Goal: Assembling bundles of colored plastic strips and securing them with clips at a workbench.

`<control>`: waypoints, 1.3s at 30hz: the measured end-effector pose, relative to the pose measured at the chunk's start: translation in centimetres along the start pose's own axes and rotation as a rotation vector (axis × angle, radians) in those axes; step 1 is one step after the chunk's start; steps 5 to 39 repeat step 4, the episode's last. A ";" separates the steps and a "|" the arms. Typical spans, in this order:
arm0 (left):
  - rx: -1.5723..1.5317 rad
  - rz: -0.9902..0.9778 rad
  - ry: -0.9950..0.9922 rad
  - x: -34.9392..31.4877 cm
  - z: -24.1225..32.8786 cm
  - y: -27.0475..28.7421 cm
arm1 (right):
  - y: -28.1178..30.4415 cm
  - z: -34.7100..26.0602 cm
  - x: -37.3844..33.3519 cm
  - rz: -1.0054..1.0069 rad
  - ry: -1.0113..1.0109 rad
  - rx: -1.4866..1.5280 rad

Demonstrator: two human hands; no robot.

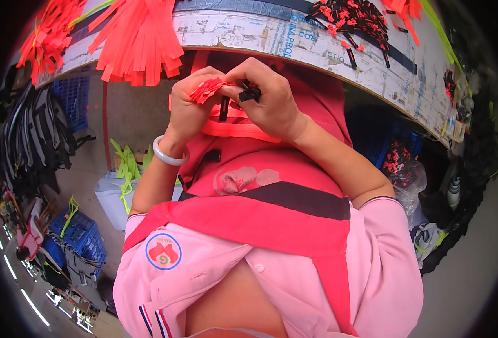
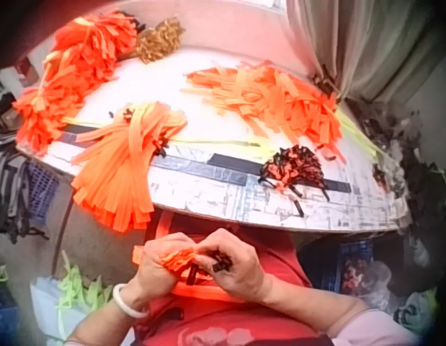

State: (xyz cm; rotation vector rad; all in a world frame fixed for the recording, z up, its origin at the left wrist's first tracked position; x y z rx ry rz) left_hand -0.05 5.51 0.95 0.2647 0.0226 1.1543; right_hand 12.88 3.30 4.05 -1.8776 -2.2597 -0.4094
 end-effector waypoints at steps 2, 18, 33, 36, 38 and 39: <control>0.021 0.006 -0.019 -0.1 -0.1 0.1 | 0.0 0.3 -0.1 -0.002 -0.016 0.026; 0.053 0.007 -0.025 -0.1 -0.2 0.2 | -0.1 0.8 0.0 -0.005 -0.071 0.051; 0.053 0.007 -0.025 -0.1 -0.2 0.2 | -0.1 0.8 0.0 -0.005 -0.071 0.051; 0.053 0.007 -0.025 -0.1 -0.2 0.2 | -0.1 0.8 0.0 -0.005 -0.071 0.051; 0.053 0.007 -0.025 -0.1 -0.2 0.2 | -0.1 0.8 0.0 -0.005 -0.071 0.051; 0.053 0.007 -0.025 -0.1 -0.2 0.2 | -0.1 0.8 0.0 -0.005 -0.071 0.051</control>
Point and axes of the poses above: each hand's wrist, its own x-axis towards the middle knuckle, its own y-axis out of the back of the hand, z = x × y, the point moved 7 cm from there along x, towards the middle knuckle, and after that the axes turned 15 degrees about x, right-handed, at the moved point
